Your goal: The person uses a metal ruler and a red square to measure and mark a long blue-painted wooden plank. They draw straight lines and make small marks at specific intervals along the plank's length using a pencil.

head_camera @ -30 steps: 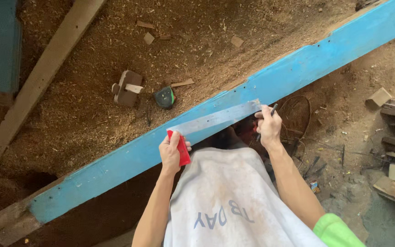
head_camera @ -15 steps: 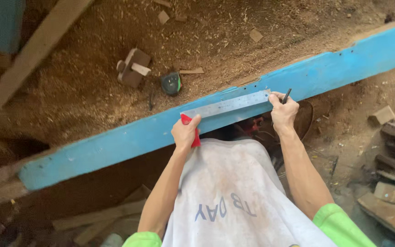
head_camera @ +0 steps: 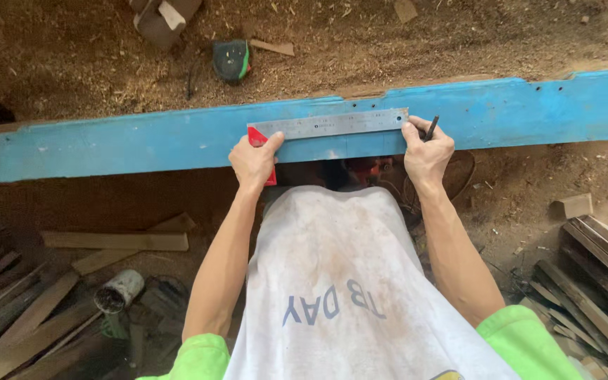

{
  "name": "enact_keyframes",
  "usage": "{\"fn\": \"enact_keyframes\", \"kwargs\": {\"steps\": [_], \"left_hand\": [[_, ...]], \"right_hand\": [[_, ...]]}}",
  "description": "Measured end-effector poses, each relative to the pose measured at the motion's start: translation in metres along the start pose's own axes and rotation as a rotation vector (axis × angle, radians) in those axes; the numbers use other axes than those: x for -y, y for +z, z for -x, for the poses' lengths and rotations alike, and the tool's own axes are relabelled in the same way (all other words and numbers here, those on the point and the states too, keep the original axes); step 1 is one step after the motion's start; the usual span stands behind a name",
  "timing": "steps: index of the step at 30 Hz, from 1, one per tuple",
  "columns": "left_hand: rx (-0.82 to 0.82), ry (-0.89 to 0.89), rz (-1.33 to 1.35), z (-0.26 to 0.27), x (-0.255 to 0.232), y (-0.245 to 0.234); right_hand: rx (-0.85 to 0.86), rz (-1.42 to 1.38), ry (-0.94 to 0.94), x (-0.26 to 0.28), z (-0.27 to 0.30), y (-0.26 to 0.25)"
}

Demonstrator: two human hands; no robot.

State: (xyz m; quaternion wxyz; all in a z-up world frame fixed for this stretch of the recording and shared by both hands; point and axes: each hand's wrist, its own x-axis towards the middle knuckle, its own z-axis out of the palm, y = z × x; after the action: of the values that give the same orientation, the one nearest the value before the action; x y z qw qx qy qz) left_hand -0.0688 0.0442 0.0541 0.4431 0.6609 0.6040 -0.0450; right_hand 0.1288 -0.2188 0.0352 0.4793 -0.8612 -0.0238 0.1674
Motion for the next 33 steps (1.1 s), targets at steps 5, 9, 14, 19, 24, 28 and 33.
{"fn": "enact_keyframes", "kwargs": {"steps": [5,9,14,19,24,28,33], "left_hand": [[0.026,-0.014,0.039,0.003,-0.009,-0.004],[0.043,-0.019,0.007,0.004,-0.009,-0.006],[0.052,-0.006,0.033,0.000,-0.009,-0.005],[0.052,0.022,-0.038,-0.003,-0.006,-0.004],[0.067,0.026,-0.023,-0.003,-0.005,-0.005],[0.086,0.040,-0.050,-0.005,-0.005,-0.005],[0.098,0.055,-0.057,-0.004,-0.004,-0.006]], "right_hand": [[0.013,-0.016,-0.022,0.009,-0.001,-0.001],[0.035,0.092,0.004,0.017,-0.001,-0.009],[-0.036,0.015,0.153,0.015,-0.016,-0.032],[0.118,-0.465,0.219,0.000,-0.026,-0.056],[0.186,-0.415,0.153,-0.003,-0.023,-0.061],[0.189,-0.562,0.136,0.002,-0.020,-0.053],[0.212,-0.461,-0.119,0.015,-0.019,-0.044]]}}
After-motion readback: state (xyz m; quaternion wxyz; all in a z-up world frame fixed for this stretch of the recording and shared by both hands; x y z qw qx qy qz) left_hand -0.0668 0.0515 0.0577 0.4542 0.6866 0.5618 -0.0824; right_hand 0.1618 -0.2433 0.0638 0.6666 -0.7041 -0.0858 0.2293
